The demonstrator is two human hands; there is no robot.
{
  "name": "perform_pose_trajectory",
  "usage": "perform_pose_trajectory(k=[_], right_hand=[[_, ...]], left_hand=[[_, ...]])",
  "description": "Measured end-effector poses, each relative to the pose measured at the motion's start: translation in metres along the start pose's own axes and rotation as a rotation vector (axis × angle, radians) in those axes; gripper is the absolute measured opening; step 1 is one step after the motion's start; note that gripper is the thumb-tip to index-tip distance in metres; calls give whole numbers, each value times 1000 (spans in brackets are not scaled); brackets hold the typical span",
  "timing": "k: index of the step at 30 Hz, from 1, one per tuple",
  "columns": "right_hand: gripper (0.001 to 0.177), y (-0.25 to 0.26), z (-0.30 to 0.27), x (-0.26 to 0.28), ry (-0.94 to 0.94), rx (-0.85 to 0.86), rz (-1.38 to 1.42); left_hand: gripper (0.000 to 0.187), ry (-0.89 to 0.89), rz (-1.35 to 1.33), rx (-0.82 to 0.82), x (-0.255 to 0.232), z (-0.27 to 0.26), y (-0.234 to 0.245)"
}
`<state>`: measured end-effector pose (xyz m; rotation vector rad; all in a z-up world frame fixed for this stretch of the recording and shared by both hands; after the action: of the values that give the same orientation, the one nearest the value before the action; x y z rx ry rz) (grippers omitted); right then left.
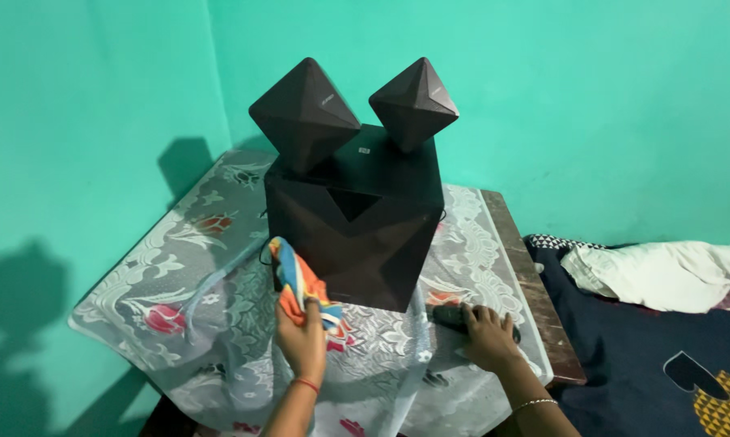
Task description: The person wipes the surfaces of two small black pyramid-shaped speakers and a black remote control using a multicolored cloth. The person places the cleaned speakers on top of a larger black speaker unit and sets the remote control on top of the speakers.
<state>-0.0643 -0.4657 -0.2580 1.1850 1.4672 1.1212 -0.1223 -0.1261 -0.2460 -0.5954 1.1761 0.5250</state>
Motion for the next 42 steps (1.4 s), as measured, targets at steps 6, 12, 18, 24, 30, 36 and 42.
perform_pose_trajectory(k=[6,12,18,24,30,36,42], right_hand=[[72,-2,7,8,45,-172,559],[44,62,-28,75,-26,-4,2007],[44,143,-70,114,207,191,2414],[38,151,-75,119,151,81,2174],[25,134,-44,118,162,-35,2324],[42,132,-33,127,220,-84,2241],[37,170,-46,128,144,-184,2275]], left_hand=[[73,-176,-125,220,-51,-42,-29],[60,-157,-211,499,-95,-60,-63],[18,-382,-119,449,-102,-58,-78],[17,-288,-220,586,-98,-31,-78],[34,-271,-322,893,-133,-33,-62],[50,-290,-50,666,-139,-35,-70],[80,-888,369,448,-145,-24,-47]])
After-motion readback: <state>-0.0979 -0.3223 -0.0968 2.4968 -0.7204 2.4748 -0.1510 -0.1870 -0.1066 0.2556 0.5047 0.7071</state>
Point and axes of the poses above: each hand's wrist, its own z-axis towards the middle knuckle, its own y-axis out of the back of the hand, x = y × z, the point moved 1 cm from there along z, towards the middle knuckle, and after that the axes turned 5 degrees about x, right-handed, at the moved point
